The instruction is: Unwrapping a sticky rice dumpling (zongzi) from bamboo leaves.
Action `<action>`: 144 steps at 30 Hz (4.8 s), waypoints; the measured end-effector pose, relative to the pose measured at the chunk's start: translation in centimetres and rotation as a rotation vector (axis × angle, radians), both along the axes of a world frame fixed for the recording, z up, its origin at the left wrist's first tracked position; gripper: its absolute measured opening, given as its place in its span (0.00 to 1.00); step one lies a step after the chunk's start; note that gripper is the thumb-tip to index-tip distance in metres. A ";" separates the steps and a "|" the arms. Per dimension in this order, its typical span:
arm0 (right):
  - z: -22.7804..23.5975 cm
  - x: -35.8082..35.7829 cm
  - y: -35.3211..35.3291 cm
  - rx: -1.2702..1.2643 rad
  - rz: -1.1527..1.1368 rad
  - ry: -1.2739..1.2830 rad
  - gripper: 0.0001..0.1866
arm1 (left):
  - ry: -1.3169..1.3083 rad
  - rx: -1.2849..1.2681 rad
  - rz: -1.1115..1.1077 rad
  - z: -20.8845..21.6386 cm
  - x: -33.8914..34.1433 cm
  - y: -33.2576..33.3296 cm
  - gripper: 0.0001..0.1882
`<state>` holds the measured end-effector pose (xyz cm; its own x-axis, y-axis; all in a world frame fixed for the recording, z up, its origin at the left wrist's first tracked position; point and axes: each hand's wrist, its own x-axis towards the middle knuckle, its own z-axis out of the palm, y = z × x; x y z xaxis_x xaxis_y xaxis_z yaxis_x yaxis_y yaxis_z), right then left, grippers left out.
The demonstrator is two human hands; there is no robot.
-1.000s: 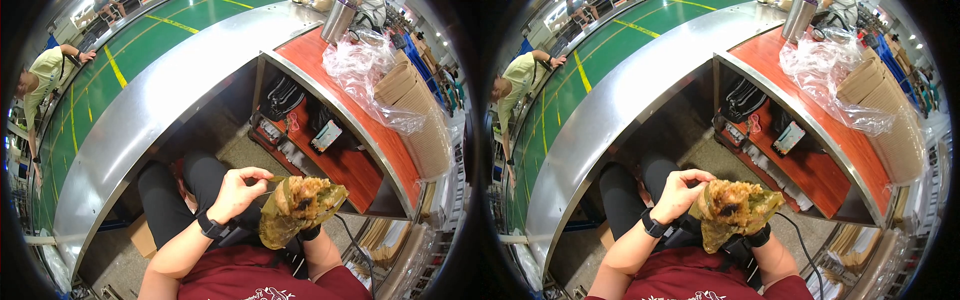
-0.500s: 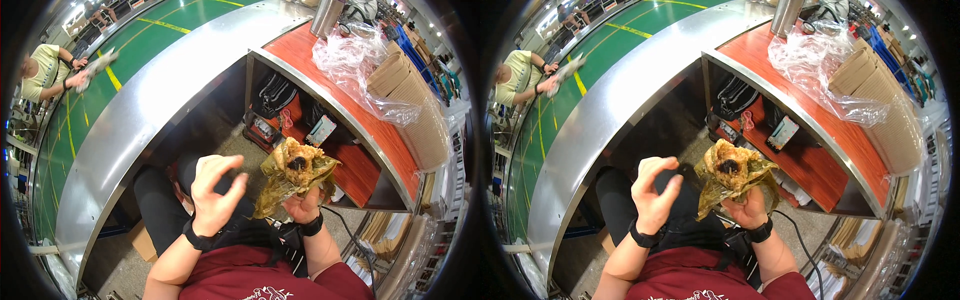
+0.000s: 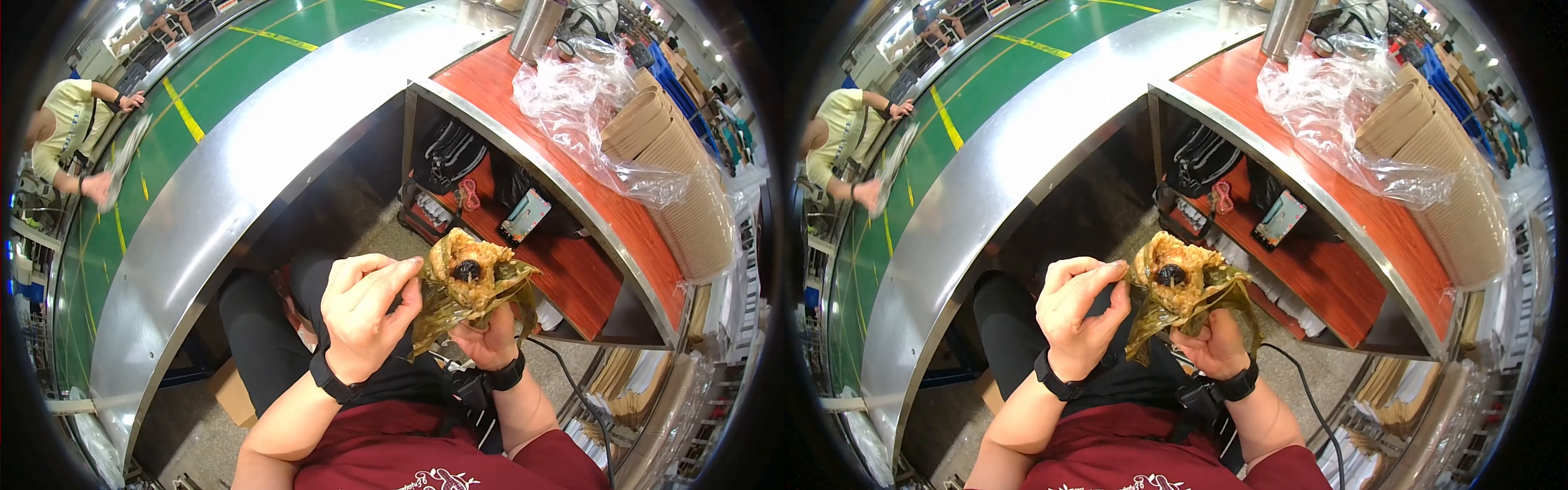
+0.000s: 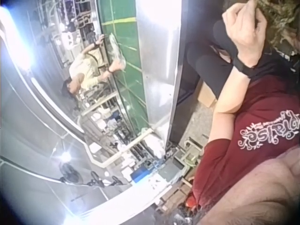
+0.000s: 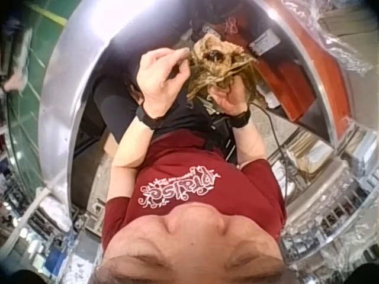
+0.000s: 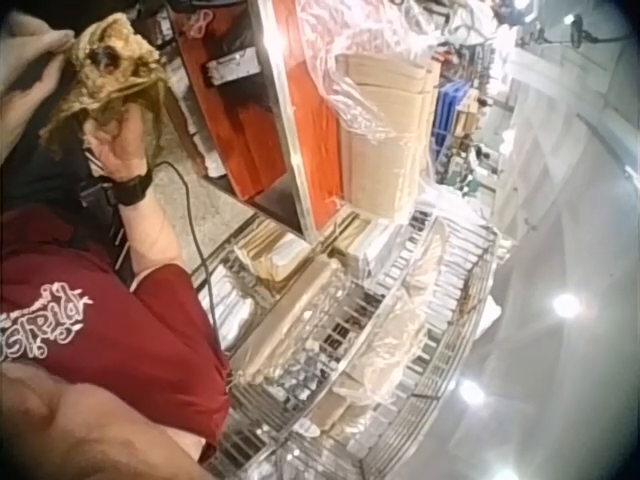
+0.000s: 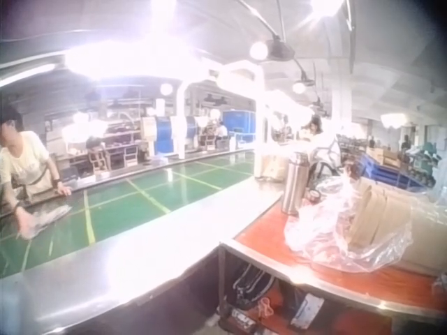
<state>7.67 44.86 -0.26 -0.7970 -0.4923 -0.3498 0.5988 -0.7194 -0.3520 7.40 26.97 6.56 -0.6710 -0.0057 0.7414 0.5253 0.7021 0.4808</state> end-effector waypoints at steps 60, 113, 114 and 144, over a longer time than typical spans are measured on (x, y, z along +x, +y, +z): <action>3.1 0.3 0.2 0.230 0.061 0.773 0.16 | -0.311 0.753 -0.346 -0.1 4.9 1.0 0.22; -0.8 1.0 -0.6 -0.536 0.213 0.374 0.15 | -0.344 0.670 -0.157 1.6 6.9 1.6 0.20; 0.5 1.3 -0.6 -0.395 0.124 0.333 0.16 | -0.370 0.676 -0.178 1.3 6.7 1.2 0.21; 4.2 0.3 -0.3 0.409 -0.136 0.710 0.11 | 0.210 -0.500 0.056 5.0 5.3 2.8 0.20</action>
